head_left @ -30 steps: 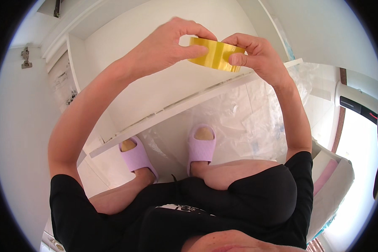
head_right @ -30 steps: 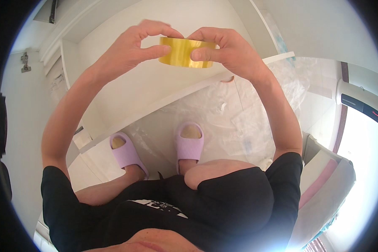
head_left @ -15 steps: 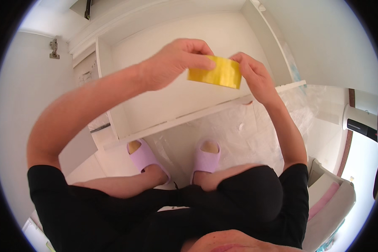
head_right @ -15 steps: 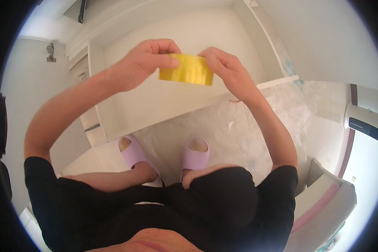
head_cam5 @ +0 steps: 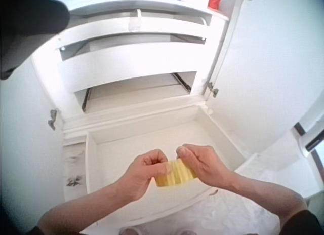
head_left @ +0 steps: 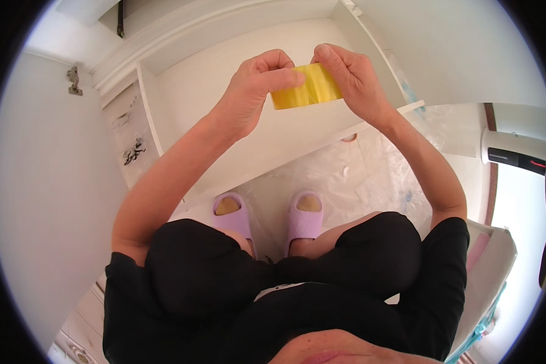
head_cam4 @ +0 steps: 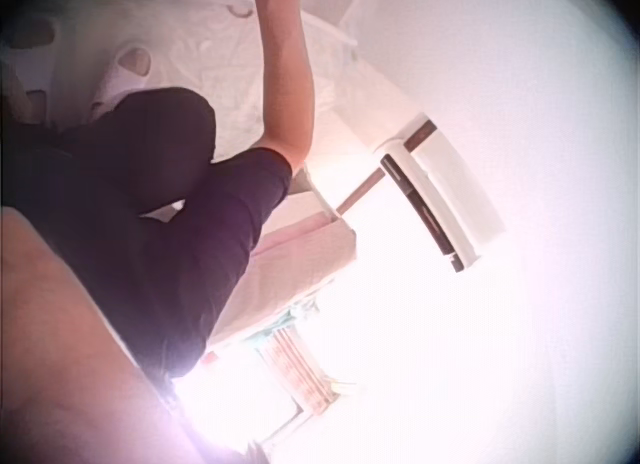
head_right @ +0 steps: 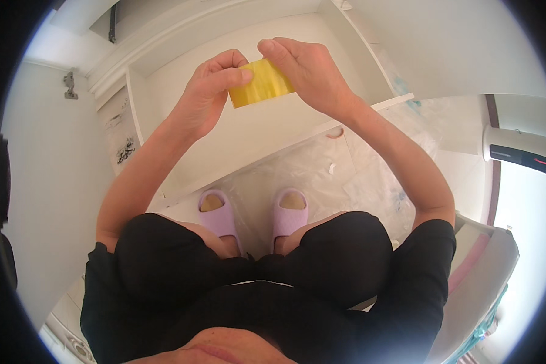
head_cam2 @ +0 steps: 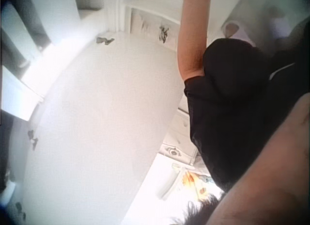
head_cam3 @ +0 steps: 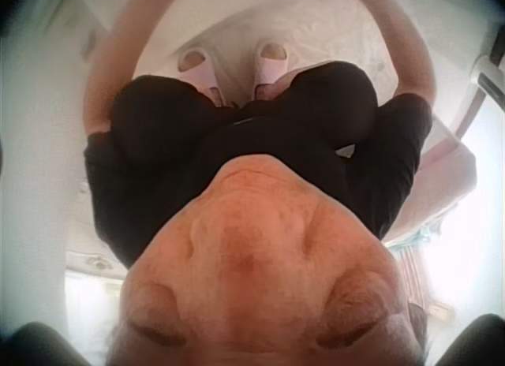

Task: The person applies yellow tape to the edges of a white furniture panel while kneeling on the floor. They use scissors to cut the tape and smooth it down, then lift and position the panel into a larger structure.

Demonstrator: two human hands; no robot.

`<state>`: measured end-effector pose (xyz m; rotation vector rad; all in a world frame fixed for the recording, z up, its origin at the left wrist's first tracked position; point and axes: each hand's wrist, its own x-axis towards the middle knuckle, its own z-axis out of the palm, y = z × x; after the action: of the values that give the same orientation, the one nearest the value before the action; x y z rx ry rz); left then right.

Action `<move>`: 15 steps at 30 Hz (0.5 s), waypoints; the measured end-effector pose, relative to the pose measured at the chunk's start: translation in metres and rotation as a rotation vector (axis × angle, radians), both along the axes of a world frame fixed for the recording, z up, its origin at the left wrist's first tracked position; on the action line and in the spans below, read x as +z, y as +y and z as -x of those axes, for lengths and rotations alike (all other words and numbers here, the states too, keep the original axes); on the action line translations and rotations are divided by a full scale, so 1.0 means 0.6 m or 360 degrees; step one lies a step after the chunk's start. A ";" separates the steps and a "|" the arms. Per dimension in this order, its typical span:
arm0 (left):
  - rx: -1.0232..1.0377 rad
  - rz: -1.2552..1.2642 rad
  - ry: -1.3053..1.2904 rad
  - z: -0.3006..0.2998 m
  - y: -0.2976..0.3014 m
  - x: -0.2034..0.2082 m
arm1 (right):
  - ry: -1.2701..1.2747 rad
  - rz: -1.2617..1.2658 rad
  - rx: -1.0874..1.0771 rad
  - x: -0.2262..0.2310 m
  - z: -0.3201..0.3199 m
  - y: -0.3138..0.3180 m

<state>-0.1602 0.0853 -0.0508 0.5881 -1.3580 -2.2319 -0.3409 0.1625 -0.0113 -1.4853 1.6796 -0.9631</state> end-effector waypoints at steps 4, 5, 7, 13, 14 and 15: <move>0.0013 0.0006 0.0125 -0.002 -0.019 -0.013 | 0.0222 0.0000 0.0085 0.025 -0.014 -0.023; 0.0013 0.0020 0.0158 -0.004 -0.024 -0.014 | 0.0306 -0.0022 0.0124 0.032 -0.012 -0.033; 0.0041 0.0070 0.0138 -0.013 -0.033 -0.019 | 0.0367 -0.0097 0.0178 0.042 -0.018 -0.046; -0.0031 0.0007 0.0096 -0.034 -0.054 -0.035 | 0.0395 -0.0303 0.0304 0.042 -0.025 -0.072; -0.0018 -0.0003 0.0082 -0.037 -0.056 -0.040 | 0.0354 -0.0338 0.0301 0.035 -0.024 -0.073; 0.0004 0.0002 0.0053 -0.040 -0.056 -0.044 | 0.0306 -0.0374 0.0299 0.026 -0.021 -0.074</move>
<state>-0.1364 0.0514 -0.0772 0.5494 -1.3412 -2.2289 -0.3286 0.1180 0.0041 -1.5800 1.6844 -0.5176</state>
